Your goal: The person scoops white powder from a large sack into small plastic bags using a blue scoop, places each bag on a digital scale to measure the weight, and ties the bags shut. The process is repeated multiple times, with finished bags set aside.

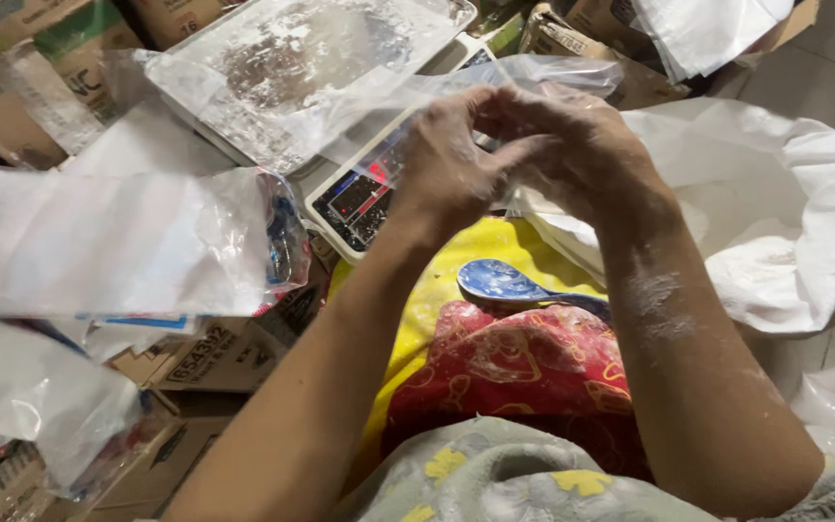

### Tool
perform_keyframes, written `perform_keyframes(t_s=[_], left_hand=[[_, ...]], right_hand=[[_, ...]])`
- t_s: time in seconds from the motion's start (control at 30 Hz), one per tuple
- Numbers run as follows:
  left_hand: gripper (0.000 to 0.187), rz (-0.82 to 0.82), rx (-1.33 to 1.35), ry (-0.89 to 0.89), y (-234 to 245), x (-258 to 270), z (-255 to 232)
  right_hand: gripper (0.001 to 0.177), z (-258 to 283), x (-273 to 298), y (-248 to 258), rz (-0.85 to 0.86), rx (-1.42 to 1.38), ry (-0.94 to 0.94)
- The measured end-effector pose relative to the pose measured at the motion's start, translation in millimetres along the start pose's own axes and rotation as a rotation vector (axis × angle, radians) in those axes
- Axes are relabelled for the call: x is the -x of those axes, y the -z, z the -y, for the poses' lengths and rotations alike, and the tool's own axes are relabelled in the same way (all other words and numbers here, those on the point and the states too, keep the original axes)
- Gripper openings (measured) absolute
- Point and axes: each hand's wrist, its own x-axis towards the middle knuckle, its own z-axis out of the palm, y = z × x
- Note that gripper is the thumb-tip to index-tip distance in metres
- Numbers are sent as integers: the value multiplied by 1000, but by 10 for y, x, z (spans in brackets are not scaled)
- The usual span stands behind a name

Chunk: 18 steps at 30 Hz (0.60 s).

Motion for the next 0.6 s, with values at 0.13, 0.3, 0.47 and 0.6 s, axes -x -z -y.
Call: perform_keyframes(t_s=[0.13, 0.3, 0.47, 0.6], left_hand=[[25, 36, 177, 586, 14, -86, 45], [21, -237, 731, 1071, 24, -229, 141], [24, -228, 1186, 1277, 63, -250, 572], [29, -136, 1543, 1215, 32, -354, 977]], right_hand=[[24, -1, 57, 178, 325, -128, 152], [21, -75, 26, 280, -53, 114, 67], [6, -172, -59, 389, -141, -261, 126], [16, -241, -141, 572, -3, -616, 46]])
